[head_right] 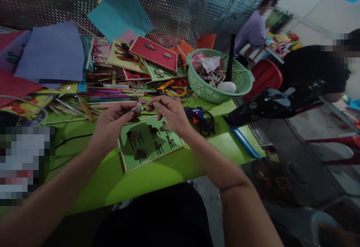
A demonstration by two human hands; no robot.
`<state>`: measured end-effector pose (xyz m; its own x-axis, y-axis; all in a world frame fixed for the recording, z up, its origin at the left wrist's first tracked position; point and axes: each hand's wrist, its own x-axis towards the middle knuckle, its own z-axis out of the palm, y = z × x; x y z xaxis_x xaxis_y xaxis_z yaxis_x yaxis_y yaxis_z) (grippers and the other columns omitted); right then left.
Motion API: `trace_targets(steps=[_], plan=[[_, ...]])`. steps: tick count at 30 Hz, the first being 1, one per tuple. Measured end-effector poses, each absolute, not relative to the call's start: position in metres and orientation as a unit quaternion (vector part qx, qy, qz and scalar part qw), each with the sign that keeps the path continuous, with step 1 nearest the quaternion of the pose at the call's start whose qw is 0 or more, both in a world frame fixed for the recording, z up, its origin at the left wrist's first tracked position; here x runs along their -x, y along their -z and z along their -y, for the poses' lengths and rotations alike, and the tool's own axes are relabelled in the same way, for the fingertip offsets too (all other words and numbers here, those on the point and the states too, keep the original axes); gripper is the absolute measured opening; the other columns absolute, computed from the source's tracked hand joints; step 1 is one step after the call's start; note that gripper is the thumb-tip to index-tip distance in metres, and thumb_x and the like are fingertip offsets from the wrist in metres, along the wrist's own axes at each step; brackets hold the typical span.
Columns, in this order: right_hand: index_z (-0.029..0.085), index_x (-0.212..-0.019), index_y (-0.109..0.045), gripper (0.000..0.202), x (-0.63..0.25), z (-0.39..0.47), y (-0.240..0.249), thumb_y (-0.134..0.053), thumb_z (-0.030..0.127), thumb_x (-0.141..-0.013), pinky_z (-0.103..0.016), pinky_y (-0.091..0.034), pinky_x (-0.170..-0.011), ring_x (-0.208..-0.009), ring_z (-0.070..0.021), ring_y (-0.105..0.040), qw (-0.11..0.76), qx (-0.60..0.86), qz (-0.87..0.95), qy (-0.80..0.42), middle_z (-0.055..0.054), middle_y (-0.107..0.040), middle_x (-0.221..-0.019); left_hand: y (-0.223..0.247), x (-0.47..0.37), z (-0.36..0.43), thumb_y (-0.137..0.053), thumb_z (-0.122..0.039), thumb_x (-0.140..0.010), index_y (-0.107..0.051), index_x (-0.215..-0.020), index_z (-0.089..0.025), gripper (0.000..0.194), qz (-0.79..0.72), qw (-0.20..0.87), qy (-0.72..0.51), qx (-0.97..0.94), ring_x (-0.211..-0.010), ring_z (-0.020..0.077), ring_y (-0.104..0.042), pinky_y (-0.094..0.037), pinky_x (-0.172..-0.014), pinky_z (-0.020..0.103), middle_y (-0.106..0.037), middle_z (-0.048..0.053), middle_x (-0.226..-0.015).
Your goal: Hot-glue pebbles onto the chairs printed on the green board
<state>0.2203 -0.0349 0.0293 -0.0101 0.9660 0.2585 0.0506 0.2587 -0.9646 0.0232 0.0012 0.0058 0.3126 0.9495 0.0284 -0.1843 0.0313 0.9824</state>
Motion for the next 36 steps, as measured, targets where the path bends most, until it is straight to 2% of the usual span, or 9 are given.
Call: trace_targets(steps=[3, 5, 8, 13, 21, 24, 29, 32, 36], plan=[[0.02, -0.089, -0.069, 0.024, -0.221, 0.035, -0.03, -0.068, 0.044, -0.093, -0.021, -0.047, -0.054, -0.056, -0.0062, -0.053, 0.545, 0.453, 0.573, -0.411, 0.0, -0.073, -0.085, -0.007, -0.023, -0.003, -0.082, -0.037, -0.078, -0.077, -0.1, -0.019, 0.029, -0.375, 0.601, -0.465, -0.531, -0.085, 0.0172, -0.069, -0.061, -0.078, 0.03, -0.077, 0.007, -0.103], [0.021, -0.092, -0.068, 0.025, -0.221, 0.036, -0.033, -0.07, 0.046, -0.091, -0.021, -0.048, -0.055, -0.058, -0.0069, -0.054, 0.548, 0.458, 0.576, -0.397, 0.0, -0.073, -0.088, -0.007, -0.023, -0.003, -0.081, -0.033, -0.08, -0.078, -0.1, -0.02, 0.024, -0.379, 0.588, -0.471, -0.538, -0.086, 0.0175, -0.07, -0.062, -0.078, 0.03, -0.077, 0.006, -0.099], [0.021, -0.099, -0.068, 0.022, -0.22, 0.039, -0.038, -0.067, 0.042, -0.093, -0.023, -0.05, -0.058, -0.066, -0.0094, -0.059, 0.545, 0.463, 0.579, -0.391, -0.002, -0.073, -0.092, -0.006, -0.023, -0.004, -0.079, -0.027, -0.082, -0.079, -0.099, -0.022, 0.018, -0.369, 0.583, -0.48, -0.542, -0.084, 0.0161, -0.07, -0.061, -0.075, 0.027, -0.077, 0.004, -0.096], [0.022, -0.09, -0.062, 0.016, -0.222, 0.041, -0.041, -0.059, 0.035, -0.098, -0.023, -0.05, -0.056, -0.06, -0.0089, -0.056, 0.559, 0.446, 0.564, -0.413, 0.0, -0.072, -0.081, -0.003, -0.024, -0.004, -0.08, -0.024, -0.081, -0.079, -0.096, -0.023, 0.014, -0.36, 0.59, -0.493, -0.528, -0.081, 0.014, -0.07, -0.061, -0.07, 0.023, -0.077, 0.003, -0.093], [0.025, -0.088, -0.068, 0.027, -0.226, 0.039, -0.041, -0.07, 0.052, -0.09, -0.019, -0.045, -0.046, -0.058, -0.0072, -0.061, 0.572, 0.452, 0.553, -0.402, 0.004, -0.072, -0.072, -0.005, -0.025, -0.005, -0.08, -0.024, -0.081, -0.079, -0.091, -0.025, 0.01, -0.356, 0.587, -0.505, -0.523, -0.079, 0.0129, -0.069, -0.06, -0.068, 0.025, -0.077, -0.002, -0.087], [0.026, -0.087, -0.071, 0.022, -0.228, 0.043, -0.045, -0.072, 0.048, -0.091, -0.019, -0.045, -0.044, -0.056, -0.0079, -0.063, 0.593, 0.454, 0.55, -0.373, 0.004, -0.072, -0.072, -0.01, -0.023, -0.008, -0.08, -0.018, -0.08, -0.078, -0.091, -0.025, 0.013, -0.339, 0.596, -0.52, -0.508, -0.078, 0.0115, -0.068, -0.059, -0.067, 0.025, -0.076, -0.005, -0.085], [0.025, -0.086, -0.074, 0.012, -0.231, 0.055, -0.057, -0.067, 0.029, -0.096, -0.02, -0.044, -0.042, -0.053, -0.0076, -0.061, 0.633, 0.44, 0.543, -0.334, 0.003, -0.072, -0.075, -0.021, -0.016, -0.011, -0.078, -0.013, -0.081, -0.078, -0.09, -0.023, 0.013, -0.339, 0.574, -0.565, -0.487, -0.077, 0.0116, -0.069, -0.059, -0.065, 0.025, -0.076, -0.003, -0.085], [0.024, -0.082, -0.069, 0.013, -0.235, 0.064, -0.06, -0.073, 0.031, -0.092, -0.021, -0.04, -0.039, -0.049, -0.0072, -0.055, 0.655, 0.457, 0.523, -0.298, 0.003, -0.069, -0.073, -0.027, -0.012, -0.012, -0.078, -0.013, -0.082, -0.078, -0.088, -0.024, 0.013, -0.357, 0.561, -0.579, -0.472, -0.074, 0.0106, -0.068, -0.059, -0.063, 0.023, -0.076, -0.002, -0.085], [0.023, -0.081, -0.066, 0.012, -0.252, 0.081, -0.05, -0.075, 0.026, -0.087, -0.025, -0.034, -0.039, -0.047, -0.0097, -0.048, 0.632, 0.504, 0.505, -0.301, 0.001, -0.065, -0.066, -0.031, -0.009, -0.015, -0.077, -0.011, -0.08, -0.079, -0.089, -0.021, 0.014, -0.368, 0.555, -0.592, -0.454, -0.074, 0.0107, -0.069, -0.059, -0.062, 0.02, -0.075, -0.001, -0.086]])
